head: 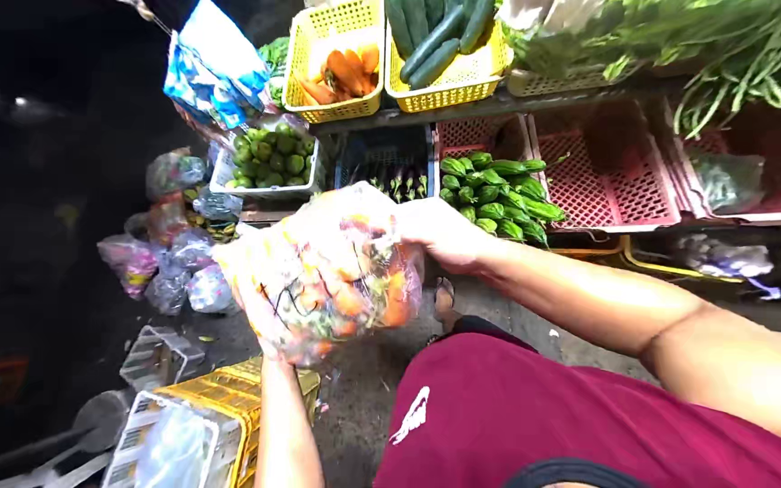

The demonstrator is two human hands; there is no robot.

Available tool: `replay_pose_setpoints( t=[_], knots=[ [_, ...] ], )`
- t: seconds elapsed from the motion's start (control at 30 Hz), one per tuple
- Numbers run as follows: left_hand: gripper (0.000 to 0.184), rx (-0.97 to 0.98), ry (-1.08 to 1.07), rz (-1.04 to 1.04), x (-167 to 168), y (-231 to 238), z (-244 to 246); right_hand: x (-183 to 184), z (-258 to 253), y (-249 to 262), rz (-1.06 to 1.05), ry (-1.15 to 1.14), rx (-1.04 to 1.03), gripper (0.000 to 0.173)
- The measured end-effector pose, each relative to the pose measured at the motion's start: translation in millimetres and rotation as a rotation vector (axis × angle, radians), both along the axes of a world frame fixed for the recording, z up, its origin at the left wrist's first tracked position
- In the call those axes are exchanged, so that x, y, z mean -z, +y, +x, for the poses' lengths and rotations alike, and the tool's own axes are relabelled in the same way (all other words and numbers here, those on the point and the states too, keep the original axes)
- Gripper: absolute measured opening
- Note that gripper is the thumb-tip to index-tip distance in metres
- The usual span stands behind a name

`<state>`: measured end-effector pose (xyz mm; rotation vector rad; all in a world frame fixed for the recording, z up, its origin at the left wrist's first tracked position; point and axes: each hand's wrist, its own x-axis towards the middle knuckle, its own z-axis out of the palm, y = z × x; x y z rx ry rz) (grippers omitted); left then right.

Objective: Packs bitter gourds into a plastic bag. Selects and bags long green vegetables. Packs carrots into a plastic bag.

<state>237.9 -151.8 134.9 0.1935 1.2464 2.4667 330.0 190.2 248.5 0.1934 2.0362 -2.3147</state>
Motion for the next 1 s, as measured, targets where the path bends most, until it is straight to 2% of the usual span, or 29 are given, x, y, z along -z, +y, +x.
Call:
replay_pose_setpoints(
  t=[0.03,0.1,0.2,0.27,0.37,0.43,0.57,0.67,0.77,0.9,1.0],
  knots=[
    [0.056,-0.049,-0.050,-0.080,-13,16,-10,4,-13,5,0.030,-0.014,0.008,0.007],
    [0.049,-0.144,-0.115,-0.293,-18,32,-46,11,-48,23,0.034,-0.052,0.039,0.007],
    [0.059,-0.170,-0.232,-0.560,5,59,-99,32,-83,58,0.021,-0.130,0.103,0.007],
    [0.059,-0.127,-0.249,-0.650,16,83,-131,42,-101,77,0.011,-0.185,0.151,0.007],
    [0.053,-0.037,-0.285,-0.703,33,119,-173,53,-127,100,-0.023,-0.293,0.238,0.010],
    [0.055,0.071,-0.350,-0.683,57,135,-204,64,-143,109,-0.054,-0.375,0.313,0.012],
    [0.062,0.277,-0.484,-0.654,106,158,-257,105,-168,117,0.006,-0.512,0.429,0.018],
    [0.066,0.405,-0.581,-0.690,126,169,-285,129,-178,117,0.041,-0.594,0.550,0.016],
    [0.066,0.512,-0.566,-0.743,145,172,-307,142,-185,115,0.058,-0.675,0.659,0.013],
    [0.068,0.585,-0.552,-0.786,156,174,-321,136,-194,120,0.139,-0.787,0.634,0.013],
    [0.070,0.614,-0.574,-0.820,160,173,-324,148,-191,131,0.357,-0.891,0.530,0.019]
  ],
)
